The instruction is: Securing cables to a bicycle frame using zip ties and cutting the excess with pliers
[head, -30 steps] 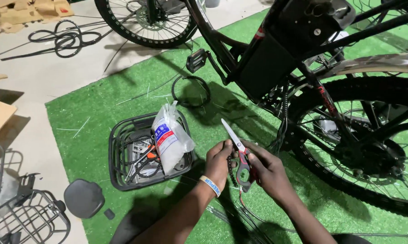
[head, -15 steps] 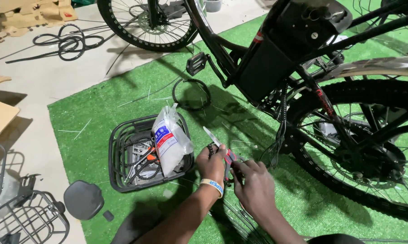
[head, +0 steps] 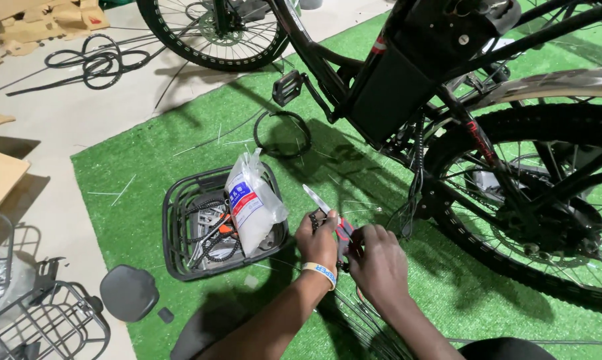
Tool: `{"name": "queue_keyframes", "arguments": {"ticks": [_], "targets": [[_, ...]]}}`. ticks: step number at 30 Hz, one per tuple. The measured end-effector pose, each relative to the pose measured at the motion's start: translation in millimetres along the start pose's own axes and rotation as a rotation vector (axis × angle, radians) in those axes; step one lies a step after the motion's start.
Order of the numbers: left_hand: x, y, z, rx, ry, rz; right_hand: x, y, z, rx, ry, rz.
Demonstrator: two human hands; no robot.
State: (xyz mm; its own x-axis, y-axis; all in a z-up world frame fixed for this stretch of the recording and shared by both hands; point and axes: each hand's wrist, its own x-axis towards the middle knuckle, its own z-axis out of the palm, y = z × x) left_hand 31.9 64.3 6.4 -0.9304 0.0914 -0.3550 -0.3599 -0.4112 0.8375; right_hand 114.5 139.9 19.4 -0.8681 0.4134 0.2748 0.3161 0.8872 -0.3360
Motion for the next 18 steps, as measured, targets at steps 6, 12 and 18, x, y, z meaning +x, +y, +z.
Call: {"name": "queue_keyframes", "arguments": {"ticks": [6, 12, 18], "targets": [[6.4, -5.4, -4.0, -0.042, -0.050, 0.002, 6.6, -6.9, -9.9, -0.040, -0.163, 0.135], [10.2, 6.6, -2.6, 0.325, -0.200, 0.149, 22.1, -3.4, -23.7, 0.256, -0.444, 0.406], [48.1, -1.8, -12.5, -0.047, -0.318, 0.058, 24.8, 16.4, -22.8, 0.566, -0.532, 0.441]]}}
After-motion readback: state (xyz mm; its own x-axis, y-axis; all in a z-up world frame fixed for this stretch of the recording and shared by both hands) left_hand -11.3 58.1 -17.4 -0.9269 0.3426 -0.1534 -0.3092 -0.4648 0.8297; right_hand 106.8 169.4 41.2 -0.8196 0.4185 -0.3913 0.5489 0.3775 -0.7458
